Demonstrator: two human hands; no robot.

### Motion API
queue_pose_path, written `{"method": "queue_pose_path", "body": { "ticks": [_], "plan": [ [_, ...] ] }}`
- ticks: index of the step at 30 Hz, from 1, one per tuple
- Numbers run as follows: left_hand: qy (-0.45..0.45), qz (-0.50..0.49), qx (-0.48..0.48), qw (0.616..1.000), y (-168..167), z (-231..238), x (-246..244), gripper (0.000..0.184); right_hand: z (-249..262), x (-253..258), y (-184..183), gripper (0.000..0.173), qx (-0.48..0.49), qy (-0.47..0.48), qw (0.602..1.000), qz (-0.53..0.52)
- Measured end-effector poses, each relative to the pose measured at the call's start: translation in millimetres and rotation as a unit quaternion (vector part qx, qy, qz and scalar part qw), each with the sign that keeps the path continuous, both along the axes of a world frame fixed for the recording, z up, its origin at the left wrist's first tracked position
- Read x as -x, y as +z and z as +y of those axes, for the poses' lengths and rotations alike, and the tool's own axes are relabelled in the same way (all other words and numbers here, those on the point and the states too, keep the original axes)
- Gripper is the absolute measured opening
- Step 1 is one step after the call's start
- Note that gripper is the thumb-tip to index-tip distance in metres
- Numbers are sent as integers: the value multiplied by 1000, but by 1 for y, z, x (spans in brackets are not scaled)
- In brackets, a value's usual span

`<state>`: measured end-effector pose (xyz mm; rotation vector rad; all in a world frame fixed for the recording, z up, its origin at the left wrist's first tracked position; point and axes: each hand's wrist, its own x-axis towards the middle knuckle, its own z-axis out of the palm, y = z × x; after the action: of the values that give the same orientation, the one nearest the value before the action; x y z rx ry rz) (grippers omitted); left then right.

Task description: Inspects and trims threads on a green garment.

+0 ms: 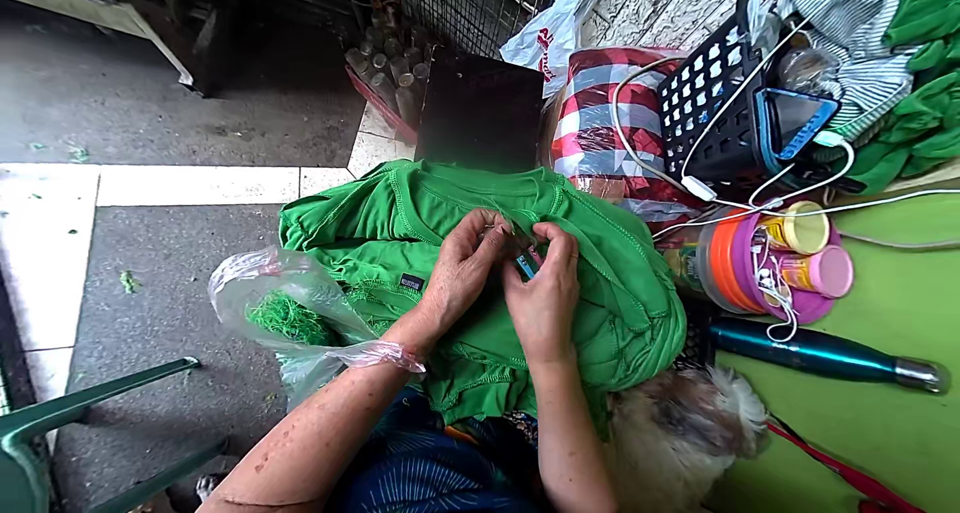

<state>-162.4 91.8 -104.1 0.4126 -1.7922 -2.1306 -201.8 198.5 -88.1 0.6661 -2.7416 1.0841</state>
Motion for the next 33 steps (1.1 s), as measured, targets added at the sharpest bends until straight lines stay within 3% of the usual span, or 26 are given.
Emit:
{"method": "queue_pose_path", "body": {
  "ticks": [3,6,9,11,14,18,23,25,29,33],
  "plan": [
    [-10,13,30,999,-2,-5,2,16,5,6,0,38,41,-20,998,-34],
    [-17,3,44,999,-1,-12,11,19,20,19,7,23,152,-29,975,-157],
    [-14,-6,12,1000,-5,-17,25,19,28,36,7,18,345,-38,892,-288],
    [-10,-13,-14,1000,-9,-17,29,20,30,43,9,21,425,-38,836,-344],
    [-3,-8,-36,999,-12,-14,28,18,34,47,9,23,465,-34,799,-381],
    [4,-1,-42,999,-11,-13,26,16,37,48,6,25,483,-25,785,-388],
    [7,4,-23,1000,-13,-12,26,17,38,46,4,23,487,-9,791,-370],
    [7,3,-21,1000,-13,-10,25,19,35,43,0,18,451,4,833,-321],
    [10,19,-20,1000,-13,-10,23,20,21,36,2,30,271,5,943,-194],
    [2,36,-57,998,-14,-21,27,19,13,45,13,32,43,12,994,-99]
  ]
}}
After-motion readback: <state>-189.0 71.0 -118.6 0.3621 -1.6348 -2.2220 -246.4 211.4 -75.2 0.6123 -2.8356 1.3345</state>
